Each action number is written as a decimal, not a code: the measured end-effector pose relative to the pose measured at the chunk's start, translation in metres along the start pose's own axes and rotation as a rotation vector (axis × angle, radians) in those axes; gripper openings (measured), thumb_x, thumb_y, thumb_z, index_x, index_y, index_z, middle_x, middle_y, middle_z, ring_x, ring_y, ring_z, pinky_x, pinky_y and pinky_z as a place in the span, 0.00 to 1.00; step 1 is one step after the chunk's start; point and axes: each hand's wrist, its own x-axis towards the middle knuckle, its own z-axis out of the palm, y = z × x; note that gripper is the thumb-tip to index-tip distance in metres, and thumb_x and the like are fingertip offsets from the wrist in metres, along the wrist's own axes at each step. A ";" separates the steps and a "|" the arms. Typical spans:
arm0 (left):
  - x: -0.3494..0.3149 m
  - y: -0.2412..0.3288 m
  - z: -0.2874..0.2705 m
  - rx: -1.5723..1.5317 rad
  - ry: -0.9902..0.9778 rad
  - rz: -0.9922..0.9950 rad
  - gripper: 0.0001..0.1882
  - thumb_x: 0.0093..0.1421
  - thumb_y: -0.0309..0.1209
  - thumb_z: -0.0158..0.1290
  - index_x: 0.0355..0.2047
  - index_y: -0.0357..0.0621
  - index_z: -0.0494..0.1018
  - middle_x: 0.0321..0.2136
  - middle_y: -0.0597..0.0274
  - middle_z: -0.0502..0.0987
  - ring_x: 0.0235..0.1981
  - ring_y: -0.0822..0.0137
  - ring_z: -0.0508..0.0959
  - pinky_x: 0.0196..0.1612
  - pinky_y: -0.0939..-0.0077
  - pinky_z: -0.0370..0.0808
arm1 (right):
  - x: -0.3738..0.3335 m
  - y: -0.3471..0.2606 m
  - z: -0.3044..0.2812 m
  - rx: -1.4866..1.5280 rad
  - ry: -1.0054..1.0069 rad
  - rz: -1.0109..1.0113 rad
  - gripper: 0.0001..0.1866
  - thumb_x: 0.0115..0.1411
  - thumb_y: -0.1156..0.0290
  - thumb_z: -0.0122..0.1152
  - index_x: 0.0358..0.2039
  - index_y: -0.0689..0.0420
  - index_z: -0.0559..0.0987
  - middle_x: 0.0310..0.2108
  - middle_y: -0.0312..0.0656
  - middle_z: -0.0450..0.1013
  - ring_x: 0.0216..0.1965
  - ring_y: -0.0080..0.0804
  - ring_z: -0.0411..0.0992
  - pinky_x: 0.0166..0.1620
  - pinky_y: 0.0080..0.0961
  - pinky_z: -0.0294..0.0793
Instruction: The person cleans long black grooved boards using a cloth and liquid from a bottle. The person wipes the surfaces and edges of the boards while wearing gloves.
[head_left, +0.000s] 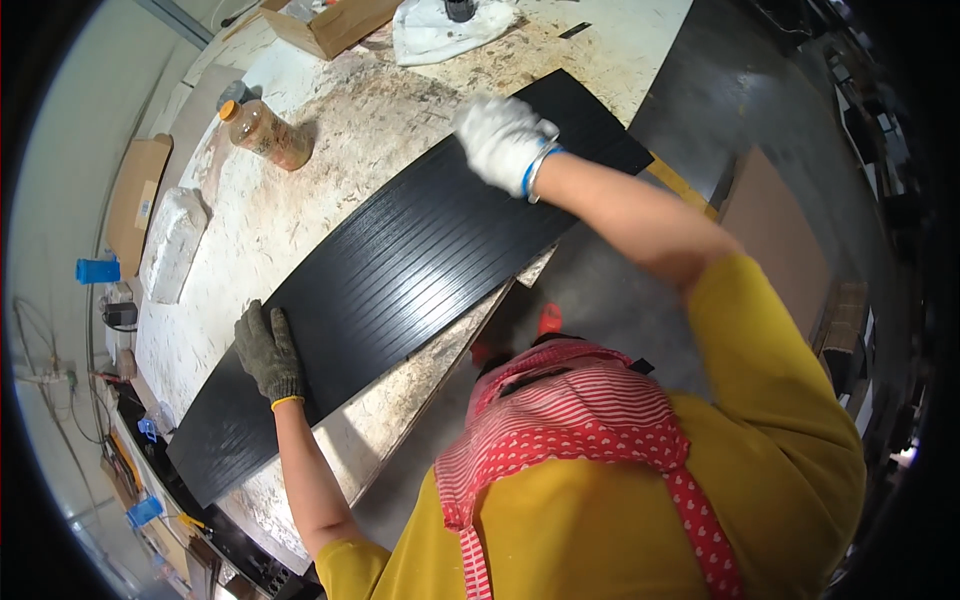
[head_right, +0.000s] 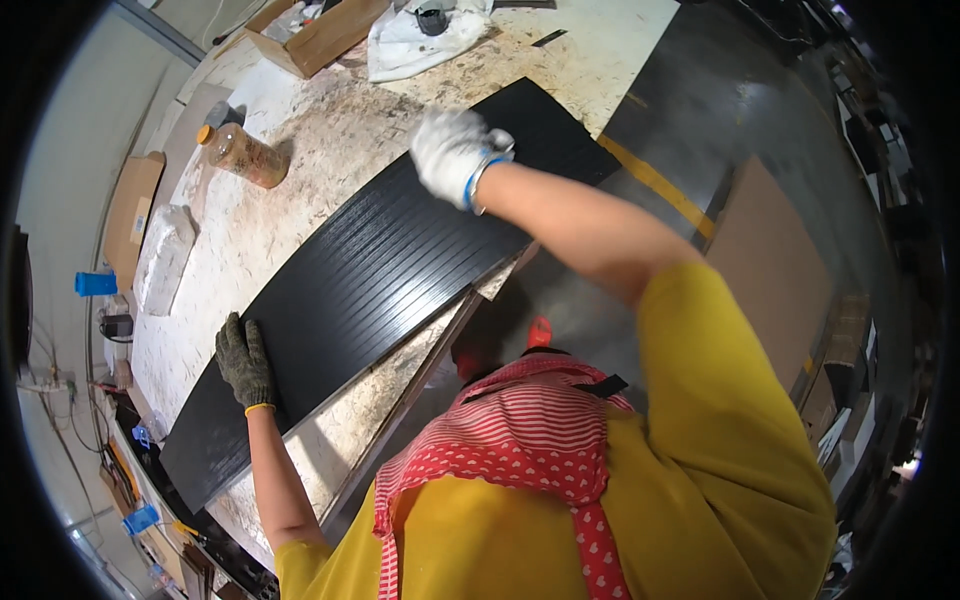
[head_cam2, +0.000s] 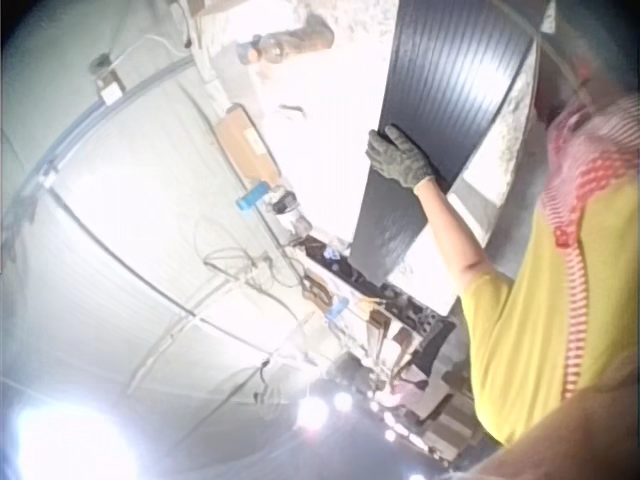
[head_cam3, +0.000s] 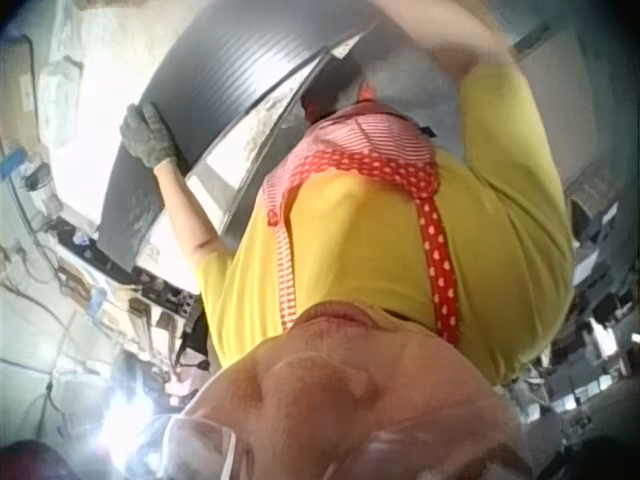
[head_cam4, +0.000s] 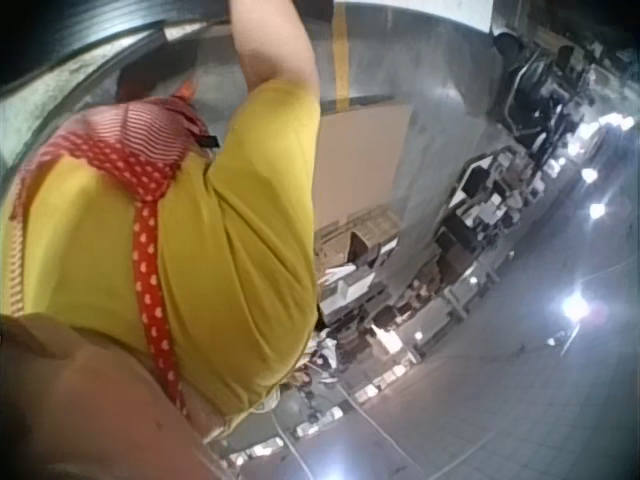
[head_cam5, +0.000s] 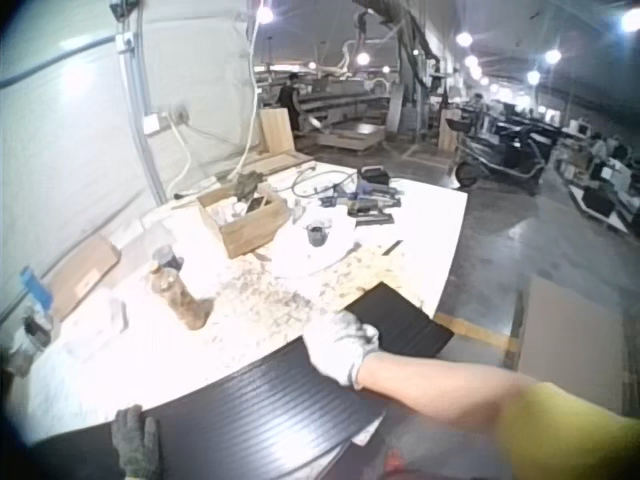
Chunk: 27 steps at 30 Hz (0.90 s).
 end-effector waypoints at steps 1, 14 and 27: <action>0.005 0.003 0.004 -0.018 0.010 0.021 0.23 0.67 0.44 0.48 0.56 0.41 0.69 0.52 0.46 0.72 0.55 0.46 0.69 0.60 0.54 0.64 | -0.015 -0.016 0.008 0.034 0.150 -0.042 0.11 0.49 0.73 0.60 0.33 0.64 0.81 0.32 0.56 0.77 0.32 0.46 0.80 0.25 0.48 0.78; 0.012 -0.010 0.004 -0.060 -0.114 0.125 0.29 0.69 0.51 0.41 0.59 0.42 0.68 0.53 0.43 0.72 0.55 0.44 0.69 0.59 0.51 0.64 | -0.076 0.016 0.009 0.116 0.123 0.321 0.08 0.51 0.72 0.57 0.31 0.57 0.81 0.34 0.50 0.76 0.36 0.44 0.79 0.34 0.40 0.80; 0.011 -0.015 0.004 -0.084 -0.068 0.097 0.28 0.68 0.50 0.44 0.56 0.40 0.70 0.53 0.44 0.73 0.54 0.44 0.70 0.59 0.52 0.64 | -0.116 0.050 0.035 0.072 0.224 0.407 0.12 0.62 0.62 0.53 0.35 0.56 0.80 0.38 0.54 0.76 0.41 0.49 0.79 0.40 0.44 0.80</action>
